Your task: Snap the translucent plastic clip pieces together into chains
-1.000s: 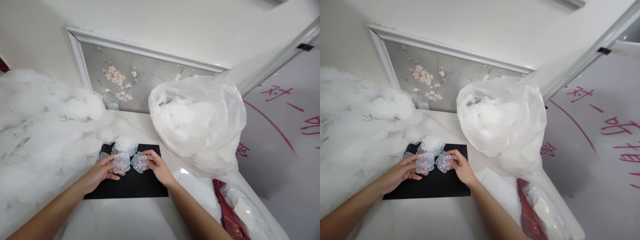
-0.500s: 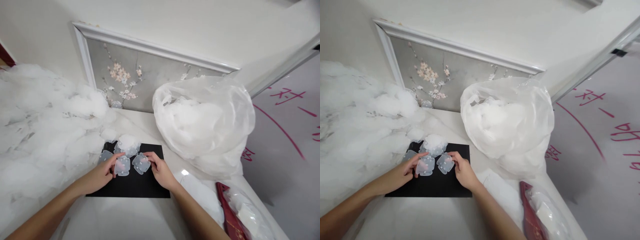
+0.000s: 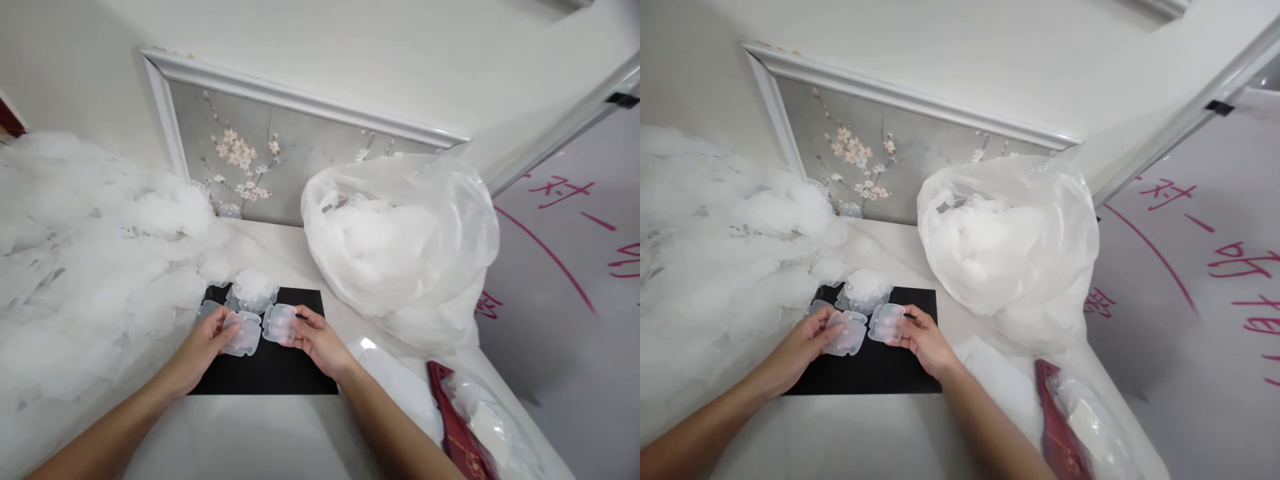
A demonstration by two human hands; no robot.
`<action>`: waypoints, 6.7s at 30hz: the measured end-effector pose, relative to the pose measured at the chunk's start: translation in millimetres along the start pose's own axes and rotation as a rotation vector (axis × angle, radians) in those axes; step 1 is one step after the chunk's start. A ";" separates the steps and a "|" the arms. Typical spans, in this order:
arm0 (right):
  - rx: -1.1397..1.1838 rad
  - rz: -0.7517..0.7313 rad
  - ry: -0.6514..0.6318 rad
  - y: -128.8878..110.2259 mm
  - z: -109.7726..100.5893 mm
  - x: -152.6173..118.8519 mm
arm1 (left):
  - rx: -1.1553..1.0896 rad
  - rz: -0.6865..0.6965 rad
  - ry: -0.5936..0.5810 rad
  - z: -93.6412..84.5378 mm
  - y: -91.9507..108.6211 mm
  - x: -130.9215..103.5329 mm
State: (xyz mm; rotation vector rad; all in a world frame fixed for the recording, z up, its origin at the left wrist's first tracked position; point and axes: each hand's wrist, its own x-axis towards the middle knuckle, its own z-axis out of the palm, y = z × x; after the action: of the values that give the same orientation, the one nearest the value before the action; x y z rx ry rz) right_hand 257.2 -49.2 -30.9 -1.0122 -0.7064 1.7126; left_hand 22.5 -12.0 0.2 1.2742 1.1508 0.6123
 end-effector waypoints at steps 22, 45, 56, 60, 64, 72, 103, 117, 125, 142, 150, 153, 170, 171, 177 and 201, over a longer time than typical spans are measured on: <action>-0.318 -0.061 0.058 -1.5 -4.2 -5.7 | -0.423 -0.226 -0.091 -2.3 7.4 3.4; -0.502 -0.180 0.058 0.4 -8.2 -1.0 | -0.365 -0.200 -0.149 -6.1 0.9 4.2; -0.670 -0.010 -0.333 -15.7 -5.8 -15.9 | 0.386 0.027 -0.447 -4.7 8.9 -17.1; -1.003 -0.203 -0.240 -27.1 1.6 -15.0 | 0.622 0.213 -0.220 -20.2 14.3 -11.1; -1.248 -0.462 -0.078 -23.4 11.4 11.7 | 0.700 0.319 0.086 -49.6 16.2 1.2; -1.518 -0.824 -0.181 -9.7 27.7 59.3 | 0.776 0.394 -0.086 -67.5 18.1 8.4; 0.097 0.080 -0.040 -0.2 -0.4 17.6 | -0.408 -0.276 -0.074 -21.8 5.5 9.9; -0.215 0.094 -0.127 -19.9 -2.2 5.1 | 0.149 -0.092 -0.571 -26.7 16.4 -10.0; -1.044 -0.099 -0.325 -19.7 14.2 -9.7 | 0.514 -0.004 -0.639 2.9 17.2 -26.1; -1.248 -0.179 -0.466 -26.0 12.2 -8.8 | 0.074 -0.070 -0.401 -23.5 23.6 -13.8; -1.116 -0.117 -0.423 -23.9 8.3 -6.7 | 0.058 -0.060 -0.328 -23.8 24.8 -12.6; -1.102 -0.084 -0.428 -25.4 7.9 -8.1 | 0.067 -0.056 -0.318 -23.1 23.6 -12.3; -1.100 -0.142 -0.487 -46.3 -3.8 -53.4 | 0.660 0.329 -0.563 -3.2 11.8 -54.4; -1.067 -0.141 -0.411 -42.7 -9.6 -53.7 | 0.638 0.315 -0.553 -5.9 10.0 -55.4; -0.990 -0.180 -0.002 -28.3 -25.2 -41.7 | 0.545 0.125 -0.206 -26.4 13.8 -35.7; -1.396 -0.565 0.044 -19.5 41.7 91.6 | 0.702 0.396 0.167 -14.6 17.5 83.2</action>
State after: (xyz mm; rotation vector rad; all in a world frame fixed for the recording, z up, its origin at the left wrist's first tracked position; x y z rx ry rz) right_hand 214.2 43.5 -22.4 -1.4899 -2.0282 0.5242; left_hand 43.3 71.3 -8.2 2.1158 1.3167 0.6323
